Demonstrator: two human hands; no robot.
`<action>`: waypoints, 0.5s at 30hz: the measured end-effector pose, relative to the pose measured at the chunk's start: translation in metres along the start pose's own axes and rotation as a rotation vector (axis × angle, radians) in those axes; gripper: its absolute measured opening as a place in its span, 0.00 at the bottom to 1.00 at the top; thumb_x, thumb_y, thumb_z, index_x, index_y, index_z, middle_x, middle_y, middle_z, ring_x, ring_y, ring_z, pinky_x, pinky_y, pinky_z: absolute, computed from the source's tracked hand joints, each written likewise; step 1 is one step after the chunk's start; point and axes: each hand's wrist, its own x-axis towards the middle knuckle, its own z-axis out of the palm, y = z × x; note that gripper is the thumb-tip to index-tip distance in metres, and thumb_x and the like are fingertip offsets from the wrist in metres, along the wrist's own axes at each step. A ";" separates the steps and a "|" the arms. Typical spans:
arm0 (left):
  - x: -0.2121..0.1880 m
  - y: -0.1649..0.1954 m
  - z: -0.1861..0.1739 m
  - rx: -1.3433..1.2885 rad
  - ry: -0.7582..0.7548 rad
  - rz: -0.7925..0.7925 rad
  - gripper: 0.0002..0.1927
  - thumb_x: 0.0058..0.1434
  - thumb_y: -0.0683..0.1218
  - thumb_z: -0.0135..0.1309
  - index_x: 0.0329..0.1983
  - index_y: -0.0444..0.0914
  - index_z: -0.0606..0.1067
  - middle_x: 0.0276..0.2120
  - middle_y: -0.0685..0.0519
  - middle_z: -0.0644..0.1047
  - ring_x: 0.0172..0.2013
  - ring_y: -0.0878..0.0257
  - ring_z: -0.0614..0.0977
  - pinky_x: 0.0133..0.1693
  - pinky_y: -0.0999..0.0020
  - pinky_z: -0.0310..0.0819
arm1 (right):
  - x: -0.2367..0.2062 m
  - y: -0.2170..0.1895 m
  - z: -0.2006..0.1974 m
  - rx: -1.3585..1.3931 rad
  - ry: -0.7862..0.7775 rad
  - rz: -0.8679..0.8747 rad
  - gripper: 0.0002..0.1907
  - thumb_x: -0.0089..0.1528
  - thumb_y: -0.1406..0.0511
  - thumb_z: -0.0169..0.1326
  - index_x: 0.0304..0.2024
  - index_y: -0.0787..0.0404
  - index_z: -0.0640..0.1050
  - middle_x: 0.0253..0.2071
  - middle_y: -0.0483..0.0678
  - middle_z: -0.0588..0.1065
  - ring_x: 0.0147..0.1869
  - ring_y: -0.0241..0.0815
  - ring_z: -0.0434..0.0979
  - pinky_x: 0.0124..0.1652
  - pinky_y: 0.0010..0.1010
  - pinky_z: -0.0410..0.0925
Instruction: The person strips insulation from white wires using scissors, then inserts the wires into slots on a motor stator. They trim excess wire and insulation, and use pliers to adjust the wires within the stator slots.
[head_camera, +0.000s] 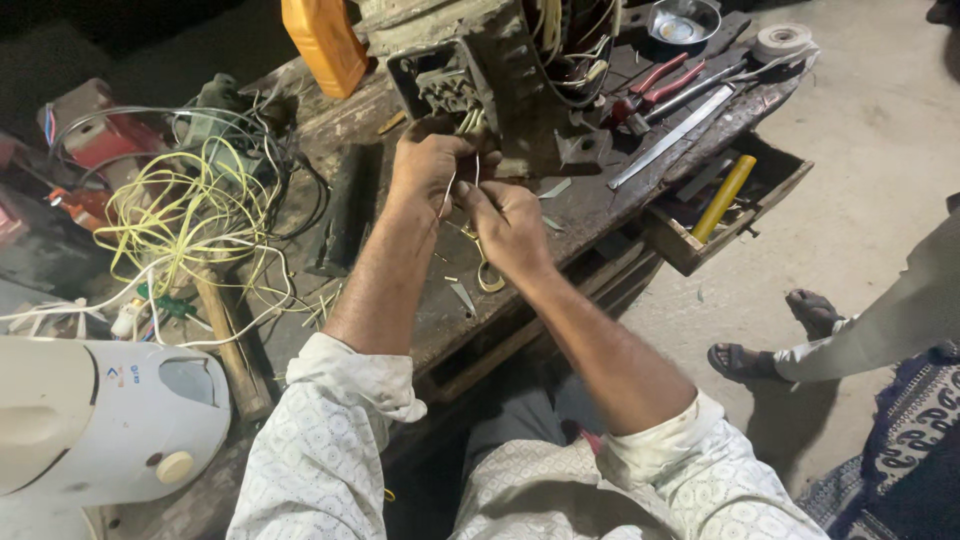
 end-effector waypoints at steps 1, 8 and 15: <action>-0.002 0.001 0.002 -0.009 -0.007 0.004 0.07 0.58 0.28 0.50 0.39 0.22 0.75 0.32 0.39 0.81 0.27 0.49 0.86 0.29 0.56 0.87 | -0.001 -0.001 0.000 -0.013 -0.006 0.018 0.18 0.69 0.60 0.53 0.28 0.64 0.80 0.17 0.39 0.68 0.22 0.27 0.62 0.22 0.28 0.55; -0.002 0.005 0.010 0.084 0.081 0.103 0.09 0.56 0.30 0.50 0.38 0.27 0.78 0.29 0.41 0.81 0.24 0.50 0.84 0.24 0.57 0.82 | 0.010 -0.001 0.006 -0.190 0.023 -0.103 0.21 0.69 0.57 0.54 0.28 0.67 0.78 0.17 0.45 0.69 0.22 0.32 0.64 0.24 0.32 0.60; -0.001 0.007 -0.008 0.147 -0.118 0.117 0.09 0.60 0.32 0.57 0.44 0.26 0.79 0.32 0.46 0.82 0.27 0.58 0.84 0.28 0.62 0.82 | -0.071 -0.002 0.010 -0.272 -0.358 -0.006 0.23 0.69 0.56 0.55 0.25 0.66 0.77 0.18 0.56 0.71 0.21 0.46 0.68 0.25 0.41 0.62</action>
